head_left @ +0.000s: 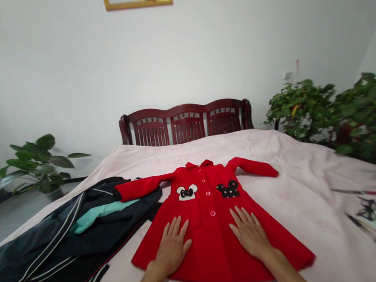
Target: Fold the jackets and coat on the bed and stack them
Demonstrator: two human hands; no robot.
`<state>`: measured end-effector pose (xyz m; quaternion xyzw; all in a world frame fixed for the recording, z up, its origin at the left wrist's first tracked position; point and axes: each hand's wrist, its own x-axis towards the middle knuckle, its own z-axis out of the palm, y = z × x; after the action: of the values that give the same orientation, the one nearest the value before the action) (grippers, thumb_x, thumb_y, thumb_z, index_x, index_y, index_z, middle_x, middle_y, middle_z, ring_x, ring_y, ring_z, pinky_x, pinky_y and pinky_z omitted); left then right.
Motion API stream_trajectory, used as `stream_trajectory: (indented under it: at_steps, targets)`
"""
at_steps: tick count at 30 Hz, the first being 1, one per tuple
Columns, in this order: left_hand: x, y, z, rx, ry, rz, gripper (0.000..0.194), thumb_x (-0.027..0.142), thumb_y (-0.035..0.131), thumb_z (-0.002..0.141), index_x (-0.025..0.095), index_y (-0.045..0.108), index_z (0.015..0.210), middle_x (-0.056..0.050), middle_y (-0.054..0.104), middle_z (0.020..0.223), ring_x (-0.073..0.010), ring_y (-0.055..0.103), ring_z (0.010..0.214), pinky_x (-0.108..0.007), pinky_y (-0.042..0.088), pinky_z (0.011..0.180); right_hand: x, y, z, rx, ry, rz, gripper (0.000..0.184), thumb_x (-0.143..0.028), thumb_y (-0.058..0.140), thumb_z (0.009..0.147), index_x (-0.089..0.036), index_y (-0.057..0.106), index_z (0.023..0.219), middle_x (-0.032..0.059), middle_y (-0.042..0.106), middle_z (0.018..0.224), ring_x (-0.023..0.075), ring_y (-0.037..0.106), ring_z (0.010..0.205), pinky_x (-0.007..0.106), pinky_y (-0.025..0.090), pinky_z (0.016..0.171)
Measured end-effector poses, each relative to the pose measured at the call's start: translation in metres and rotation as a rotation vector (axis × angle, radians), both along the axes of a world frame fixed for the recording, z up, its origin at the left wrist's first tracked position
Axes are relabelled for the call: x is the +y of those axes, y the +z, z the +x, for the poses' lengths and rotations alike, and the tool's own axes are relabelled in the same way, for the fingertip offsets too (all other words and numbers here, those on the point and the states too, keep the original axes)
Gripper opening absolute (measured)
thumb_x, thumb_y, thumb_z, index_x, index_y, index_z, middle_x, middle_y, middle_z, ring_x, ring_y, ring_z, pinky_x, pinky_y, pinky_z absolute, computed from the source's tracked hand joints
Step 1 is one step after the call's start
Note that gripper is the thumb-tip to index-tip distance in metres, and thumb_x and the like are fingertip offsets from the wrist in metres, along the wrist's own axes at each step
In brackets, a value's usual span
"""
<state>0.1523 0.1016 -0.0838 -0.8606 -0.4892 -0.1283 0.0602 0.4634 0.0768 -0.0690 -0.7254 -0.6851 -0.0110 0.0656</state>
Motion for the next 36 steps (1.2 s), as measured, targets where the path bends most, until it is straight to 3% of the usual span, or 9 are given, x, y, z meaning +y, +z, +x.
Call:
stream_trajectory:
  at_steps: [15, 36]
  targets:
    - [-0.036, 0.016, -0.003, -0.034, 0.156, -0.098, 0.057, 0.042, 0.045, 0.096, 0.028, 0.04, 0.151, -0.01, 0.039, 0.158, -0.0295, 0.036, 0.145, -0.053, 0.033, 0.117, -0.032, -0.004, -0.003, 0.008, -0.088, 0.055, 0.064, -0.048, 0.035, 0.095, -0.018, 0.042, 0.151, 0.0094, 0.036, 0.158, 0.0293, 0.029, 0.148, 0.05, 0.019, 0.12]
    - [-0.048, 0.004, -0.004, -0.056, 0.256, 0.028, 0.051, 0.038, 0.047, 0.096, 0.027, 0.051, 0.145, -0.012, 0.047, 0.152, -0.0297, 0.044, 0.141, -0.051, 0.036, 0.115, -0.042, -0.001, -0.005, -0.004, -0.11, 0.05, 0.063, -0.046, 0.033, 0.096, -0.016, 0.04, 0.152, 0.0102, 0.037, 0.158, 0.0297, 0.028, 0.148, 0.047, 0.018, 0.121]
